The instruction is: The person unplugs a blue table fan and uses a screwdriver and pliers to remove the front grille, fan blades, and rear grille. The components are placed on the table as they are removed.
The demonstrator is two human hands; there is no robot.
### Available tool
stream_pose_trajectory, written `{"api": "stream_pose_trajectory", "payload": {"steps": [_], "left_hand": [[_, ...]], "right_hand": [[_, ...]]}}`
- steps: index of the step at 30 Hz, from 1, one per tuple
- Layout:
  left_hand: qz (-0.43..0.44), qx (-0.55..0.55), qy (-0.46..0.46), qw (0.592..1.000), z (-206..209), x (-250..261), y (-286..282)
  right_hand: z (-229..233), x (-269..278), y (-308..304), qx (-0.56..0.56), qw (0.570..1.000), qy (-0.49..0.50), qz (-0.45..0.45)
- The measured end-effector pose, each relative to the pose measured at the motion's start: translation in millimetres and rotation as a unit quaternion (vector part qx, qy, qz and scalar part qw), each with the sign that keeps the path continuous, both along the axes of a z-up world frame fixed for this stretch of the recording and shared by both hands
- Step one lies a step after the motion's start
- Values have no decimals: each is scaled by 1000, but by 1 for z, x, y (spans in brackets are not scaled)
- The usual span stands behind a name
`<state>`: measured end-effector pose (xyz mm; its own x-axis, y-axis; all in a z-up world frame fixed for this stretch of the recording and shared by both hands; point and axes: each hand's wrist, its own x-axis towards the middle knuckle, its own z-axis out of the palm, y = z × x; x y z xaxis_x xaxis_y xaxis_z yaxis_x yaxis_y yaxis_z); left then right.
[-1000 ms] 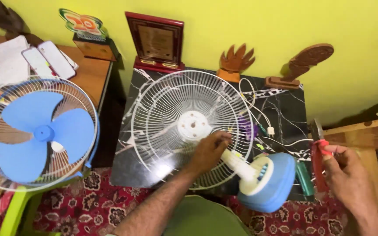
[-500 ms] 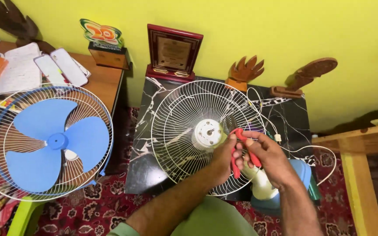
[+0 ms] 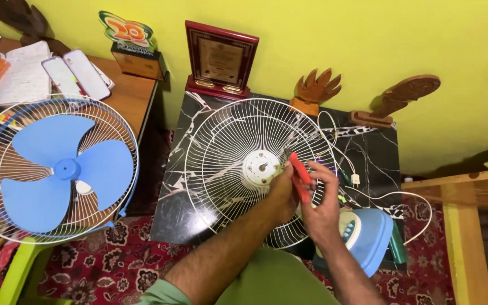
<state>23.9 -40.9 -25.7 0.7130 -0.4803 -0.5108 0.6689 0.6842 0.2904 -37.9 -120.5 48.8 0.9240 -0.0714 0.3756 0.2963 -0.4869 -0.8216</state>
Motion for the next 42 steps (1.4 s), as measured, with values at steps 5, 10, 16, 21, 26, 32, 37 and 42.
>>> {"api": "stream_pose_trajectory", "payload": {"steps": [5, 10, 16, 21, 26, 32, 37, 42], "left_hand": [[-27, -13, 27, 999, 9, 6, -1], [-59, -82, -67, 993, 7, 1, -2], [-123, 100, -160, 974, -10, 18, 7], [-48, 506, -451, 734, -39, -1, 60], [145, 640, -483, 579, -40, -8, 75], [2, 614, -459, 642, -33, 14, 80], [-22, 600, -504, 621, -36, 22, 77], [-59, 599, -456, 655, -30, 21, 75]], "right_hand": [[1, 10, 8, 68, 997, -28, 5], [2, 28, 5, -3, 998, -63, -20], [11, 59, -13, 133, 990, 35, 43], [17, 87, -29, 245, 961, 117, 44], [16, 98, -27, 283, 944, 156, 70], [9, 96, -14, 252, 942, 206, 77], [3, 95, -11, 225, 950, 203, 75], [4, 90, -10, 237, 946, 205, 78]]}}
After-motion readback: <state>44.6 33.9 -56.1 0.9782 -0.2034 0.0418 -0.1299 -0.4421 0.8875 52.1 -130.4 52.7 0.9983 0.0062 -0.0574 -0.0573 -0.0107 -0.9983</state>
